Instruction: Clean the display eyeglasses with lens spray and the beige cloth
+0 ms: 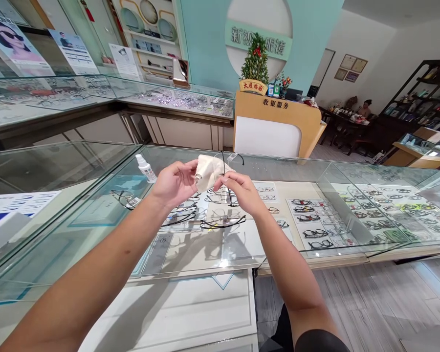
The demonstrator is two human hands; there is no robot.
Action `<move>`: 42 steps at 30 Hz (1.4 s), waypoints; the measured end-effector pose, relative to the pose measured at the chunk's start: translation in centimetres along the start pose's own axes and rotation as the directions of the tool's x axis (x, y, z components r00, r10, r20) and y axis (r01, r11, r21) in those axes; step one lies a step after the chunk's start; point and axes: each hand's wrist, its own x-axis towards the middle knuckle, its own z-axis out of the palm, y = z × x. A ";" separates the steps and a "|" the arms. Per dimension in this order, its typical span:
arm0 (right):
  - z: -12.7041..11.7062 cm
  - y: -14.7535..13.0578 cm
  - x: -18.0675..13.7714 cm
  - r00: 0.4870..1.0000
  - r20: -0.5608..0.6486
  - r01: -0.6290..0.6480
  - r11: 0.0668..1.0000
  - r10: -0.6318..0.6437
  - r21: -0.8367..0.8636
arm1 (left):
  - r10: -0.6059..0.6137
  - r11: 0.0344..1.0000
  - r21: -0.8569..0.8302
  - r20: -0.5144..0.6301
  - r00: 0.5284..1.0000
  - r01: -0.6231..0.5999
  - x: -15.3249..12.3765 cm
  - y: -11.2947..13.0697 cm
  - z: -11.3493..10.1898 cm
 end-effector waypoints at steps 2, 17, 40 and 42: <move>0.0 0.0 0.0 1.000 -0.009 0.002 1.000 -0.002 0.002 | -0.002 0.999 0.033 0.030 1.000 0.001 -0.1 0.2 0.2; 1.1 -0.2 -0.1 0.995 0.098 -0.024 0.998 0.019 0.057 | 0.155 0.968 0.195 0.022 0.988 -0.157 -0.2 -1.3 0.5; 2.1 0.3 -0.4 0.990 0.138 0.008 1.000 -0.009 0.009 | 0.106 0.958 0.254 0.122 0.987 -0.134 -1.0 -1.9 1.1; 2.1 0.3 -0.4 0.992 0.129 -0.001 1.000 -0.002 0.018 | 0.082 0.967 0.228 0.139 0.987 -0.113 -1.2 -1.8 1.5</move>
